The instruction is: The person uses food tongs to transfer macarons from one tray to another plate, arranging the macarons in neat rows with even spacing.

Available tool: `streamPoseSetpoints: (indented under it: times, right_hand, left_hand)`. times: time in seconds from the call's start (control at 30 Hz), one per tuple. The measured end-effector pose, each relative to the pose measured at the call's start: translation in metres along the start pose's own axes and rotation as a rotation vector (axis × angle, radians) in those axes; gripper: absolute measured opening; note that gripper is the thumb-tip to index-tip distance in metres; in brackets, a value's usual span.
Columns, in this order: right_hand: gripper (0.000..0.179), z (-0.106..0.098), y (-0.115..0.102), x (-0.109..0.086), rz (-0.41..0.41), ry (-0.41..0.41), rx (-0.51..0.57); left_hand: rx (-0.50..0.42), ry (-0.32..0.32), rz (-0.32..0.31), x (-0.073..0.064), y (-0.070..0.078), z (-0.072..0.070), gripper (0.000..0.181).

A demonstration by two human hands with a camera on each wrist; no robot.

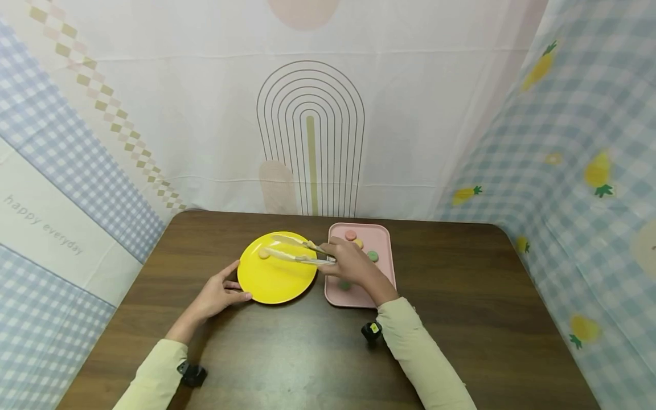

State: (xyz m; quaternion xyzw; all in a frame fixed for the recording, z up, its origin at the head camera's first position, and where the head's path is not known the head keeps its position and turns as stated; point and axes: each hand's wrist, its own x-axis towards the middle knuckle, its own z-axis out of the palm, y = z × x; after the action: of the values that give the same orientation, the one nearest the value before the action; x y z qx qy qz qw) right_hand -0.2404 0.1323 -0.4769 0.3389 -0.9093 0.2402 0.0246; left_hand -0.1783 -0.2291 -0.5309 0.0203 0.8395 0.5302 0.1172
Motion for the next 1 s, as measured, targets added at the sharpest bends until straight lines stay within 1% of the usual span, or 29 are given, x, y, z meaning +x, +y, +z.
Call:
streamPoseSetpoints:
  times: [0.07,0.13,0.2,0.33,0.5,0.6,0.73,0.9,1.0]
  right_hand:
    - [0.040,-0.006,0.002,-0.007,-0.023,0.037,0.006]
    - [0.041,-0.012,0.004,-0.015,-0.040,0.071,0.007]
    - [0.043,-0.019,0.004,-0.024,-0.042,0.087,0.010]
    - [0.050,-0.034,0.004,-0.046,-0.019,0.115,-0.028]
    - [0.042,-0.048,0.003,-0.076,-0.006,0.134,-0.099]
    - [0.042,-0.053,0.008,-0.093,0.009,0.142,-0.119]
    - [0.049,-0.058,0.017,-0.115,0.014,0.166,-0.139]
    - [0.045,-0.062,0.028,-0.139,-0.022,0.213,-0.161]
    - [0.043,-0.062,0.031,-0.150,-0.042,0.224,-0.173]
  left_hand:
    - [0.002,0.000,0.000,0.000,0.000,0.000,0.103]
    - [0.005,0.001,-0.002,0.000,0.000,0.000,0.103]
    - [0.004,0.003,-0.006,0.001,0.000,0.000,0.103]
    - [0.010,0.001,-0.005,0.001,-0.001,0.000,0.103]
    - [0.012,-0.005,-0.001,0.002,-0.002,0.000,0.104]
    - [0.009,-0.004,-0.002,0.002,-0.002,-0.001,0.104]
    - [0.009,0.001,-0.007,0.002,-0.004,-0.002,0.104]
    - [0.012,-0.012,0.007,0.004,-0.005,-0.001,0.104]
    - [0.009,-0.010,0.016,0.004,-0.005,-0.002,0.104]
